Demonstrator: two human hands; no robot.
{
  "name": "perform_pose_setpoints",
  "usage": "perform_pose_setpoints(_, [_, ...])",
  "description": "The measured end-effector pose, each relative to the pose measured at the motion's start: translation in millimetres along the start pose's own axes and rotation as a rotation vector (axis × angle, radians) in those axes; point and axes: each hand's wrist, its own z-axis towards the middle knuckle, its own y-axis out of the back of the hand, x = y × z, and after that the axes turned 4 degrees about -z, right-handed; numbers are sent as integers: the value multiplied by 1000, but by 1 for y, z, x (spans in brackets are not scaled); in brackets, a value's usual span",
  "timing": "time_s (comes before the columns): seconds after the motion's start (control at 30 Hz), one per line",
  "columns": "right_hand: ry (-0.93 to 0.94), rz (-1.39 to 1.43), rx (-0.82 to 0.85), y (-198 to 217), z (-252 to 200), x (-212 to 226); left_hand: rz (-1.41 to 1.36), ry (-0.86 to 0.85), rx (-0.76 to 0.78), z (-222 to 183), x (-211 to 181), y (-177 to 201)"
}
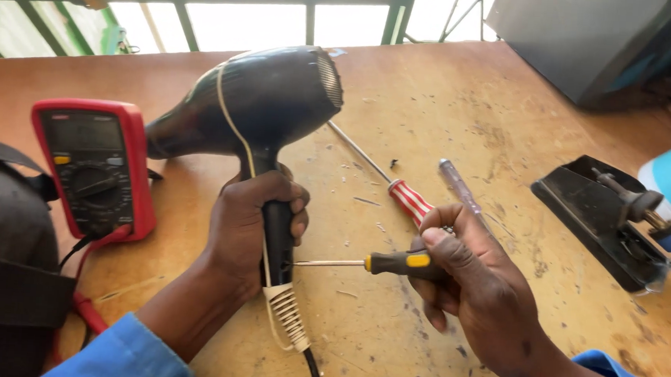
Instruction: Disassembling a hair dryer by removing screws from the casing using a manual screwdriver on a repair bench.
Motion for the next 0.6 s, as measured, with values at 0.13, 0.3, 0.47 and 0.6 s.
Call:
perform_pose_setpoints(0.13, [46,92,101,6,12,-14,41,-19,-30,-3,-2,-2])
perform_pose_setpoints(0.3, [33,16,14,0,-2,5,44,14,-49,-7,-8,-1])
perform_pose_setpoints(0.47, [132,-93,-18,2,-3,-6,51,48,-44,-11,-12,-4])
perform_pose_setpoints(0.6, [73,-94,39,-3,6,-10,78,30,-62,-6,-7,2])
